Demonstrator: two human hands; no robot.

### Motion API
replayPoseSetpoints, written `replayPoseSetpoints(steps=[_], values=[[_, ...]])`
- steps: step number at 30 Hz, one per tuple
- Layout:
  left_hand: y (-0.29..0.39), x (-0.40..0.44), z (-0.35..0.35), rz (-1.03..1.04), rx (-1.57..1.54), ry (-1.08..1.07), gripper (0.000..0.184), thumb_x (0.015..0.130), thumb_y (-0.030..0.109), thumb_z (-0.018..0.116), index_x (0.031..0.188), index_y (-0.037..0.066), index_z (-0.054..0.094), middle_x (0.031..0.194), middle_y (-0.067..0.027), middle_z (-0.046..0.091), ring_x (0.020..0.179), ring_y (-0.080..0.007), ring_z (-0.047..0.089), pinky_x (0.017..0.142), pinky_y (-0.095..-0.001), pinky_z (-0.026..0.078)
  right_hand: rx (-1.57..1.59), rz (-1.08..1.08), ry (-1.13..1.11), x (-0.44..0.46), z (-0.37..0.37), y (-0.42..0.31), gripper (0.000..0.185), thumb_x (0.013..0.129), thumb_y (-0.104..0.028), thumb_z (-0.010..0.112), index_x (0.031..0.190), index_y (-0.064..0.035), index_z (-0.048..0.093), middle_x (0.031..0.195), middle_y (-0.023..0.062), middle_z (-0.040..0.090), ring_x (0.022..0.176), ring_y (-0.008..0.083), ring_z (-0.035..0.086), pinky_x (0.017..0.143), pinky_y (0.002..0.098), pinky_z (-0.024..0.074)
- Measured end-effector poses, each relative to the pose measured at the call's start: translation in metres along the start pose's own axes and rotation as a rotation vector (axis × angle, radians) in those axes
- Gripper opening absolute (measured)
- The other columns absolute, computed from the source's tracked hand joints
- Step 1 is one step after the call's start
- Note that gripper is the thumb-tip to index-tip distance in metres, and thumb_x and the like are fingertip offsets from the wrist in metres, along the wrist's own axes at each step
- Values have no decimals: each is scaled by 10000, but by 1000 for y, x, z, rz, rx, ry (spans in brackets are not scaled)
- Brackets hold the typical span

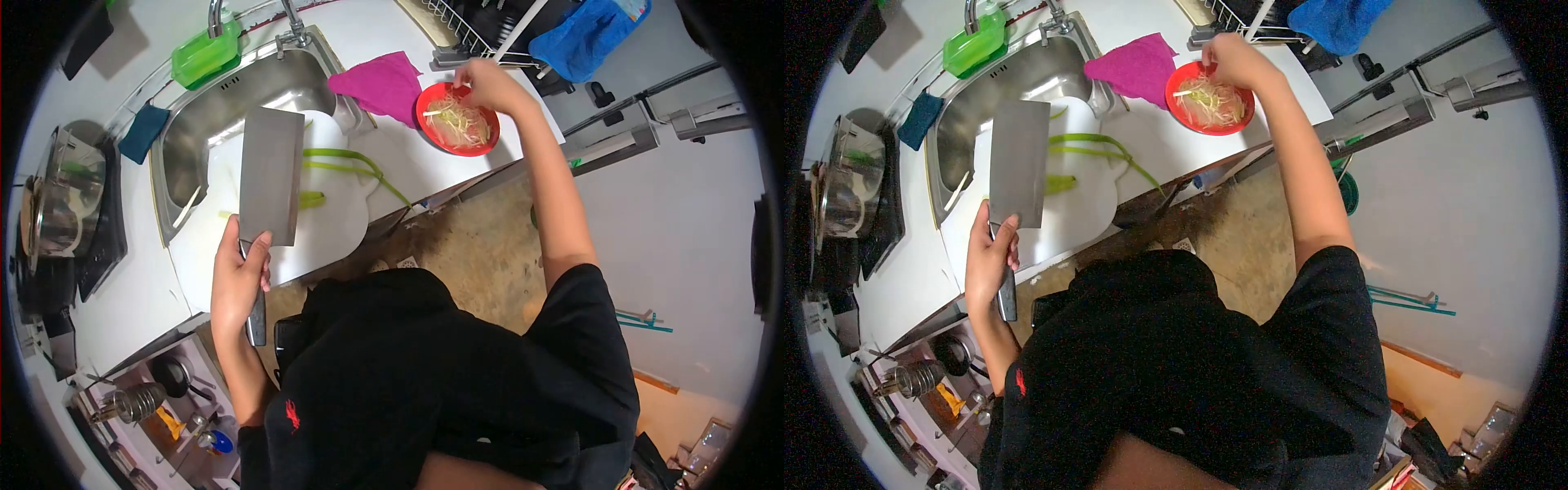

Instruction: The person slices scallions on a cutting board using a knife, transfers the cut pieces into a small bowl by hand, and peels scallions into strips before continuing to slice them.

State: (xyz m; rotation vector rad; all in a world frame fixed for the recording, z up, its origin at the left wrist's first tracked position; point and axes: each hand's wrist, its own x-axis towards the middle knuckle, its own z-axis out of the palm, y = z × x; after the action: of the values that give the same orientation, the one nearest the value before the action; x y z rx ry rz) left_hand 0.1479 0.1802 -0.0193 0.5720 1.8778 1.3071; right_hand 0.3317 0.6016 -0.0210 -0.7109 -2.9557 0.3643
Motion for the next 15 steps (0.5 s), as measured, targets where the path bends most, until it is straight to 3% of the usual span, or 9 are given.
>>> replayPoseSetpoints(steps=[2, 6, 8, 15], values=[[1, 1, 0, 2, 18, 6, 232, 985, 145, 582, 1166, 28, 497, 631, 19, 456, 475, -59, 425, 435, -219, 367, 30, 93, -44, 6, -12, 0, 279, 616, -40, 766, 889, -27, 709, 818, 161, 690, 807, 297, 677, 741, 366, 541], [2, 2, 1, 18, 17, -5, 235, 983, 145, 584, 1167, 25, 499, 632, 19, 457, 476, -58, 424, 434, -218, 365, 103, -143, -171, 13, 35, 7, 319, 612, 2, 737, 930, -19, 709, 883, 156, 706, 850, 297, 678, 807, 356, 536], [2, 2, 2, 22, 9, -17, 239, 982, 144, 586, 1168, 22, 499, 633, 18, 459, 477, -58, 425, 435, -218, 365, 85, -24, -252, 13, 49, 8, 338, 614, 21, 707, 950, -20, 716, 906, 160, 713, 854, 299, 678, 815, 358, 536], [5, 0, 3, 19, 1, -15, 251, 979, 143, 589, 1176, 15, 500, 633, 17, 462, 481, -60, 429, 438, -219, 367, 100, 104, -92, -1, 2, 5, 267, 661, -16, 685, 915, -67, 752, 790, 151, 709, 741, 271, 679, 709, 357, 539]])
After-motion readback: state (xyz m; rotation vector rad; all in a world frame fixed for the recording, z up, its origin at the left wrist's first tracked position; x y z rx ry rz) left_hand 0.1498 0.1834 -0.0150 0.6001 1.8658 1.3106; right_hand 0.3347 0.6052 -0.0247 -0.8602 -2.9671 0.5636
